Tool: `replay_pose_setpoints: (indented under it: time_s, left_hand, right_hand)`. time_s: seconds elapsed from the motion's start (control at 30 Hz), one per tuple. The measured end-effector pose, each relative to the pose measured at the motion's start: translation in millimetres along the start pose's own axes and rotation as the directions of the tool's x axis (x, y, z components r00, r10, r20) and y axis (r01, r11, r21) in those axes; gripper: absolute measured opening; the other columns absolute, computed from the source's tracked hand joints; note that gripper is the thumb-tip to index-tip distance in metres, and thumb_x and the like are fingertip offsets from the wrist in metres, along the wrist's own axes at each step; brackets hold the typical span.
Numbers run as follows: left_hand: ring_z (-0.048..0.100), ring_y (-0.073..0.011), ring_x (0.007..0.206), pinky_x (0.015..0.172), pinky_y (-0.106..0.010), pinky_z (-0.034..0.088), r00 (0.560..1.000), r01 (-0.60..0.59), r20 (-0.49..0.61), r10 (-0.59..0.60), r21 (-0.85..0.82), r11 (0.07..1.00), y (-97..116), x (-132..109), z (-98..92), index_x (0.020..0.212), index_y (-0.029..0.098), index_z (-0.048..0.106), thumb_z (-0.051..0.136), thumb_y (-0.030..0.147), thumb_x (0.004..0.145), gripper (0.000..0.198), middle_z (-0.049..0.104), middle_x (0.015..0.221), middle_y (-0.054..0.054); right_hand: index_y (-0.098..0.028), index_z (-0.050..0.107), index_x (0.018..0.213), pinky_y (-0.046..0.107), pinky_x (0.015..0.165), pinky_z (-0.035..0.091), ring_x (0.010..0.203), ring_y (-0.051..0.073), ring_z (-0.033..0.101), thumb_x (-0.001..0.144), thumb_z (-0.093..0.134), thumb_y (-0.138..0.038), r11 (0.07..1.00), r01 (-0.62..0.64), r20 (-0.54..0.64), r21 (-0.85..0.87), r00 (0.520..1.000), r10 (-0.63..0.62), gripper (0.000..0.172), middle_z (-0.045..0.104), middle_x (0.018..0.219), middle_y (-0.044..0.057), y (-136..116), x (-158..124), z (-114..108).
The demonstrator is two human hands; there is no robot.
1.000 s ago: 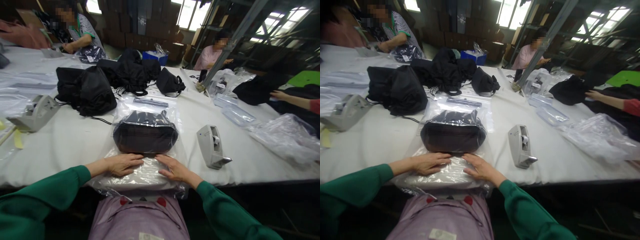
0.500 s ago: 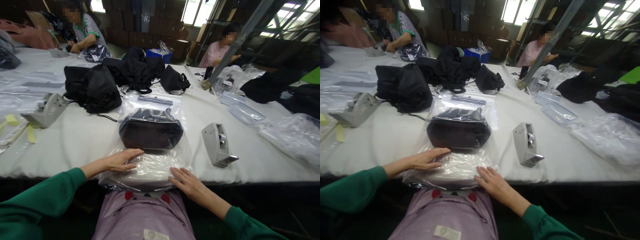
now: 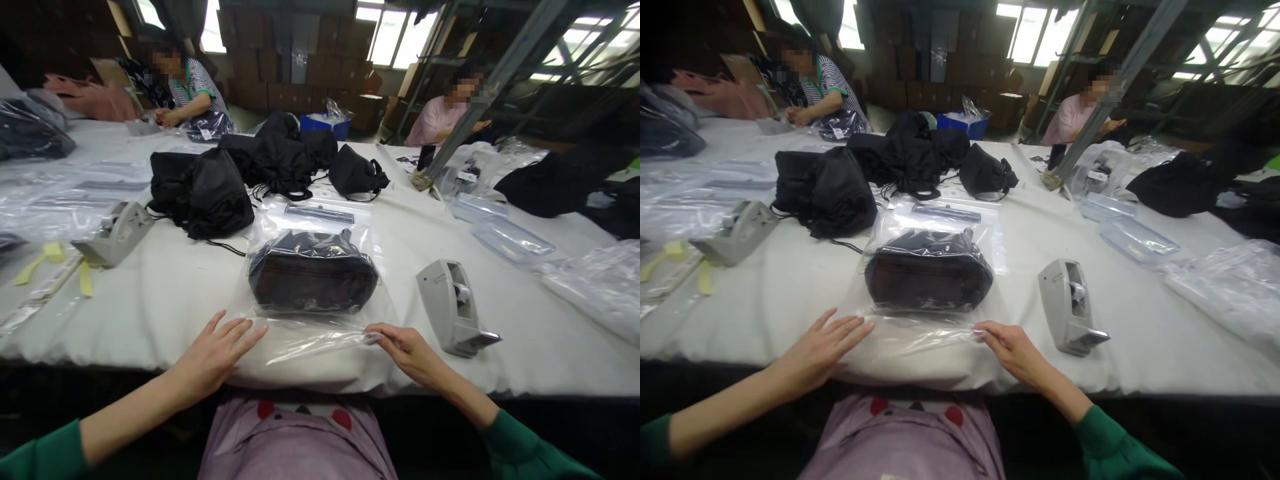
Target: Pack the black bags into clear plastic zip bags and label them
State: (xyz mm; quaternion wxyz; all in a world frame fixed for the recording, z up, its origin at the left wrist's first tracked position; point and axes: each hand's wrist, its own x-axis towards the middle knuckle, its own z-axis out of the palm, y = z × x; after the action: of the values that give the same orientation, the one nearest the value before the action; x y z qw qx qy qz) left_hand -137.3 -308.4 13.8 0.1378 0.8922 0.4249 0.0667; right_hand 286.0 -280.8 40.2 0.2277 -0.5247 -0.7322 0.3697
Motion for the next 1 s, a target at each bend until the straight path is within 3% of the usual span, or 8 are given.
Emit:
replay_pose_setpoints:
  time_s: [0.13, 0.3, 0.43, 0.53, 0.6, 0.77, 0.9, 1.0]
  left_hand:
    - [0.065, -0.0177, 0.088, 0.086, -0.03, 0.049, 0.991, 0.0, -0.124, -0.043, -0.331, 0.944, -18, 21, -13.7, 0.099, 0.019, 0.066, 0.04, 0.025, 0.096, 0.027, 0.07, 0.09, -0.006]
    - [0.055, -0.0087, 0.057, 0.055, -0.02, 0.046, 0.907, 0.061, -0.315, -0.279, -0.557, 0.828, -41, 63, -42.0, 0.078, 0.016, 0.061, 0.046, 0.041, 0.094, 0.033, 0.064, 0.088, -0.004]
    - [0.059, -0.0217, 0.108, 0.088, -0.03, 0.05, 0.886, -0.003, -0.43, -0.174, -0.38, 0.925, -56, 88, -59.6, 0.072, 0.017, 0.06, 0.054, 0.043, 0.089, 0.031, 0.053, 0.133, -0.011]
    - [0.038, -0.0297, 0.136, 0.112, -0.044, 0.031, 0.922, -0.048, -0.373, -0.1, -0.367, 0.929, -64, 99, -69.6, 0.074, 0.018, 0.057, 0.054, 0.044, 0.089, 0.029, 0.034, 0.153, -0.01]
    - [0.034, -0.031, 0.139, 0.114, -0.048, 0.027, 0.948, -0.055, -0.3, -0.106, -0.483, 0.874, -68, 106, -69.7, 0.076, 0.019, 0.053, 0.051, 0.045, 0.091, 0.03, 0.032, 0.154, -0.012]
    - [0.049, -0.0275, 0.129, 0.104, -0.039, 0.042, 0.962, 0.062, -0.141, -0.232, -0.718, 0.693, -80, 123, -51.7, 0.078, 0.021, 0.048, 0.044, 0.051, 0.093, 0.034, 0.059, 0.132, -0.013]
    - [0.056, -0.0275, 0.122, 0.095, -0.036, 0.049, 0.952, 0.135, -0.139, -0.274, -0.612, 0.779, -89, 124, -48.0, 0.086, 0.022, 0.051, 0.046, 0.051, 0.091, 0.031, 0.069, 0.113, -0.011]
    - [0.05, -0.0326, 0.127, 0.104, -0.052, 0.039, 0.887, 0.174, -0.366, -0.281, -0.298, 0.939, -73, 116, -51.0, 0.108, 0.022, 0.055, 0.05, 0.039, 0.091, 0.025, 0.061, 0.127, -0.014]
  right_hand:
    - [-0.021, 0.066, 0.088, 0.03, 0.068, 0.053, 0.065, 0.02, 0.069, 0.085, 0.058, -0.051, 1.0, -0.024, -0.193, -0.016, 0.981, 0.02, 0.031, 0.071, 0.073, 0.003, -2, 8, -8]
    - [-0.021, 0.066, 0.078, 0.029, 0.063, 0.049, 0.06, 0.018, 0.064, 0.084, 0.059, -0.051, 0.999, -0.006, -0.354, -0.044, 0.935, -0.01, 0.032, 0.067, 0.065, 0.001, -9, 35, -27]
    - [-0.02, 0.067, 0.075, 0.029, 0.064, 0.047, 0.065, 0.018, 0.06, 0.082, 0.061, -0.052, 0.998, 0.038, -0.373, -0.042, 0.926, -0.051, 0.033, 0.066, 0.069, 0.002, -9, 55, -42]
    - [-0.018, 0.064, 0.071, 0.027, 0.064, 0.046, 0.065, 0.016, 0.057, 0.077, 0.068, -0.052, 0.995, 0.045, -0.347, 0.086, 0.938, -0.013, 0.034, 0.062, 0.067, 0.001, -5, 62, -50]
    - [-0.018, 0.06, 0.069, 0.027, 0.064, 0.045, 0.066, 0.015, 0.055, 0.074, 0.071, -0.052, 0.981, 0.057, -0.329, 0.185, 0.944, 0.007, 0.036, 0.06, 0.067, 0.0, -2, 64, -54]
    - [-0.019, 0.058, 0.067, 0.031, 0.074, 0.048, 0.076, 0.018, 0.058, 0.079, 0.065, -0.055, 0.975, 0.105, -0.375, 0.196, 0.927, -0.025, 0.039, 0.062, 0.076, 0.003, 11, 73, -51]
    - [-0.02, 0.065, 0.072, 0.04, 0.096, 0.042, 0.103, 0.025, 0.06, 0.082, 0.063, -0.052, 0.991, 0.113, -0.492, 0.068, 0.868, -0.066, 0.034, 0.065, 0.111, 0.01, 18, 83, -44]
    - [-0.019, 0.066, 0.073, 0.039, 0.094, 0.044, 0.103, 0.027, 0.062, 0.083, 0.064, -0.051, 0.984, 0.095, -0.474, 0.149, 0.88, -0.013, 0.033, 0.068, 0.111, 0.012, 20, 86, -39]
